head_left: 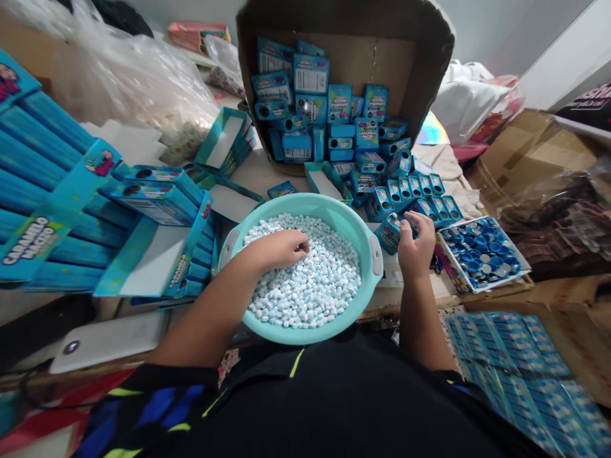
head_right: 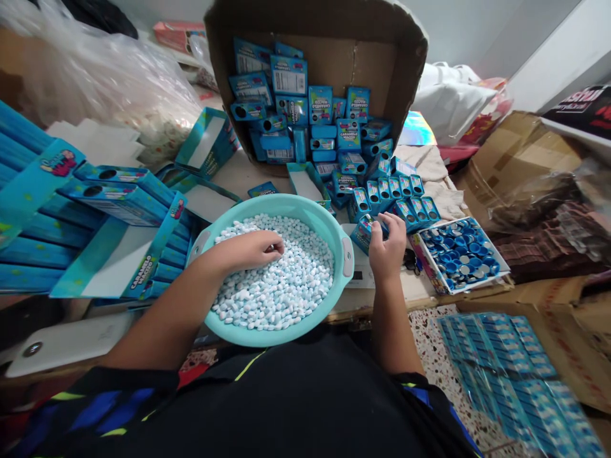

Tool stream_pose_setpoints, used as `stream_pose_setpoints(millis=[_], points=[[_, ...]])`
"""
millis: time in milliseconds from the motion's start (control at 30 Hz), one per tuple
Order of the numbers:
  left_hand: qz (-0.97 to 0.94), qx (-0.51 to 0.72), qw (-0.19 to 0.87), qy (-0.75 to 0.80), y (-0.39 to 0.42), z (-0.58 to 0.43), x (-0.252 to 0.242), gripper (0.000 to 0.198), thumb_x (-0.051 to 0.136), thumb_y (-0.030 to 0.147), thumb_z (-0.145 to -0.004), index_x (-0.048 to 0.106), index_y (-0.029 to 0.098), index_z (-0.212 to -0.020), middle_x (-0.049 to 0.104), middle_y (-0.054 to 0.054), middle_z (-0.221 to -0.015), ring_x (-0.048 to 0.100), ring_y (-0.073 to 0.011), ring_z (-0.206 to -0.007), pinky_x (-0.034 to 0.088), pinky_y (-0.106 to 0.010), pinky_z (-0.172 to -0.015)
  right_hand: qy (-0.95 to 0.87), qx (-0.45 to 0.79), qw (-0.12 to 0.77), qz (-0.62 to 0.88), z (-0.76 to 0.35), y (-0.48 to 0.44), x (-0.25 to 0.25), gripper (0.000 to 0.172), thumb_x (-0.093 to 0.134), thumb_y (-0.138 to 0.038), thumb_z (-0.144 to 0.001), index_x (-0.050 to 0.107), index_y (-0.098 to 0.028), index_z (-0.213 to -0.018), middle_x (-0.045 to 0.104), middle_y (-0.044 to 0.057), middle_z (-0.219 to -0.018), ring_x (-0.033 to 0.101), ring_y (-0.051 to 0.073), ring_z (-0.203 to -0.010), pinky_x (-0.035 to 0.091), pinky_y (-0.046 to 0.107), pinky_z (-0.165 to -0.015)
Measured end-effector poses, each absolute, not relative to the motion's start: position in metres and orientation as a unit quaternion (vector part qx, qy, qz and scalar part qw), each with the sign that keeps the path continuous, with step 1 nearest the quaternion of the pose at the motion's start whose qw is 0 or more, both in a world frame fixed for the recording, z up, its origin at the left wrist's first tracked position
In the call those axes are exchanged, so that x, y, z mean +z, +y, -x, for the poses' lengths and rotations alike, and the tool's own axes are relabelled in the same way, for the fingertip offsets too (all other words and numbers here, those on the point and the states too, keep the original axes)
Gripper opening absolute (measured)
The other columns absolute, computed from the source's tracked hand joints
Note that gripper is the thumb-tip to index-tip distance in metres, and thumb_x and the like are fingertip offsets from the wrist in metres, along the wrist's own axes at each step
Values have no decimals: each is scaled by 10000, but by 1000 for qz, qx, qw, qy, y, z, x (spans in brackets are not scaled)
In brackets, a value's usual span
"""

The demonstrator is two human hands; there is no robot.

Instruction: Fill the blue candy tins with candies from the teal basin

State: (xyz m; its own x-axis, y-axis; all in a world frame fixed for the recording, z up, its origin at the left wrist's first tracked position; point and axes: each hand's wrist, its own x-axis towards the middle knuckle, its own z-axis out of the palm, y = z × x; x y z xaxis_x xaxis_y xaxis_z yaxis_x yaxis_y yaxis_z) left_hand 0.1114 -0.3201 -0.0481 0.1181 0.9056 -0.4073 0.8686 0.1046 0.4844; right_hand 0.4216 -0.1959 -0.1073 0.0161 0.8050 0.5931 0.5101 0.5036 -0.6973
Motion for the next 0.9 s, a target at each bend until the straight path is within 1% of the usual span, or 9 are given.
stream_pose_setpoints(millis=[133,200,267,367,500,667,733,833,900], points=[[-674,22,358,646,-320,-111,-47,229,546,324,-862,738,226,-939,763,-105,-1010,678,-287,-881,445,-361,-739,-729,120,509,442,-428,-194,-101,359,596,-430,-980,765,-200,-1198,745,160,-1222,698,320,-1200,551,557,-1079],[-677,27,355,644,-319,-111,-48,221,545,315,-848,730,225,-927,763,-99,-1020,681,-291,-913,450,-368,-759,-769,107,474,414,-430,-193,-94,362,584,-410,-999,767,-226,-1251,734,156,-1300,685,318,-1258,533,558,-1106],[-676,28,356,644,-320,-110,-49,214,552,311,-838,727,225,-927,763,-95,-1023,682,-289,-921,456,-372,-766,-803,93,428,405,-430,-193,-88,332,562,-392,-1018,797,-249,-1205,736,143,-1344,686,324,-1276,511,575,-1119],[-672,28,356,649,-320,-110,-48,216,549,320,-846,725,227,-933,761,-98,-1033,686,-295,-925,470,-386,-769,-813,71,400,417,-431,-195,-84,320,548,-393,-1034,833,-252,-1079,784,123,-1279,721,326,-1209,491,589,-1111],[-666,26,357,654,-321,-110,-44,233,532,358,-869,720,238,-936,757,-100,-1049,694,-313,-955,490,-406,-784,-791,53,444,419,-439,-199,-88,292,574,-379,-1030,815,-238,-946,832,91,-1082,759,303,-1084,503,555,-1075],[-670,18,338,660,-320,-113,-39,237,540,402,-870,702,236,-914,757,-102,-1046,695,-320,-978,500,-411,-825,-754,44,509,414,-453,-206,-87,294,581,-349,-1022,747,-245,-802,804,75,-928,756,273,-944,562,507,-964],[-673,14,334,660,-319,-114,-37,235,534,408,-873,691,235,-899,757,-96,-1028,694,-313,-962,496,-405,-816,-745,56,528,404,-455,-214,-74,248,600,-337,-1013,745,-253,-831,793,70,-937,753,267,-949,581,494,-937],[-672,1,337,660,-317,-115,-34,245,521,416,-892,686,235,-897,753,-93,-1023,690,-300,-943,487,-394,-798,-766,102,546,324,-454,-227,-42,134,638,-280,-991,771,-281,-1001,796,58,-1033,758,249,-1005,605,458,-919],[-669,-5,337,662,-316,-115,-34,250,527,422,-896,693,235,-906,750,-92,-1022,686,-297,-938,485,-391,-794,-795,102,527,282,-450,-231,-22,192,627,-241,-986,772,-308,-1092,800,47,-1105,756,241,-1070,599,449,-952]])
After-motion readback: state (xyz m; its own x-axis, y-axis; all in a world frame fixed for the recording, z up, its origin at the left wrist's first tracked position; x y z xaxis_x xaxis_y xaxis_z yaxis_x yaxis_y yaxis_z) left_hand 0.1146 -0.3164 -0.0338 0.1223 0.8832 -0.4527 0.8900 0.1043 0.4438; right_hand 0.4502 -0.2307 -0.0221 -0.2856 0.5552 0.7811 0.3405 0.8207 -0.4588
